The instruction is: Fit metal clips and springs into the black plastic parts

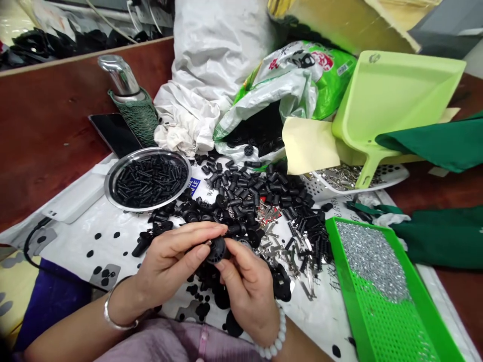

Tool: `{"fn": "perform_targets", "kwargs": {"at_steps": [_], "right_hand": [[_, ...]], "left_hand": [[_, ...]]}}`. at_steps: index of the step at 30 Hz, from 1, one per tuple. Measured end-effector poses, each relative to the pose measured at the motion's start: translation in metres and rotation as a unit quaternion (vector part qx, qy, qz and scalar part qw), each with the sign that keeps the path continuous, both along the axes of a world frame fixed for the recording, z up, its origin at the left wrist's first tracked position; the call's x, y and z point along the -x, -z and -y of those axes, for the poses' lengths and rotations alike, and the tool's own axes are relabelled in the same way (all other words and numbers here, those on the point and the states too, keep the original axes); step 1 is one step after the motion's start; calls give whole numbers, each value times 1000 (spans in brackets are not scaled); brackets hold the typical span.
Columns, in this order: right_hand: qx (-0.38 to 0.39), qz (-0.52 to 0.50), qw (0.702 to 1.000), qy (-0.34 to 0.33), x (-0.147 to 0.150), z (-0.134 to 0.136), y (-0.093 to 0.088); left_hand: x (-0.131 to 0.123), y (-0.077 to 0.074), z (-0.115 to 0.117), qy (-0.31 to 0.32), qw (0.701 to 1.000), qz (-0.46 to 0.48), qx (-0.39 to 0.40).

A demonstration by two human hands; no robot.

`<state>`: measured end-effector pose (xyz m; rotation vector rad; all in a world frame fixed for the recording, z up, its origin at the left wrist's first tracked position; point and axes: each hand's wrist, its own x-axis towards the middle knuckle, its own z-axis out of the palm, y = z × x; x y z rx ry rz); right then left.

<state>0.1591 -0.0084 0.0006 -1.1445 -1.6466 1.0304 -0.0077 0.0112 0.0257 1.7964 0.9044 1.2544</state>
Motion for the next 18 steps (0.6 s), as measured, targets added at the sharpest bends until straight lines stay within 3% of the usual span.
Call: {"fn": "perform_targets", "kwargs": {"at_steps": [4,11,15,18], "right_hand": [[-34,18,999,-8,-5,-1,2],[-99,42,993,-47,-14,-5,-11],[-120,45,991,-43,-14,-5,-16],[-148,49,987,-33,-12,-4,-15]], "left_hand": [[0,2,-3,26,999,-18,-26],[8,1,-17,166,985,-29,-32],[9,-7,-14,171,984,-44,-8],[4,-9,-7,140,989,-14,39]]}}
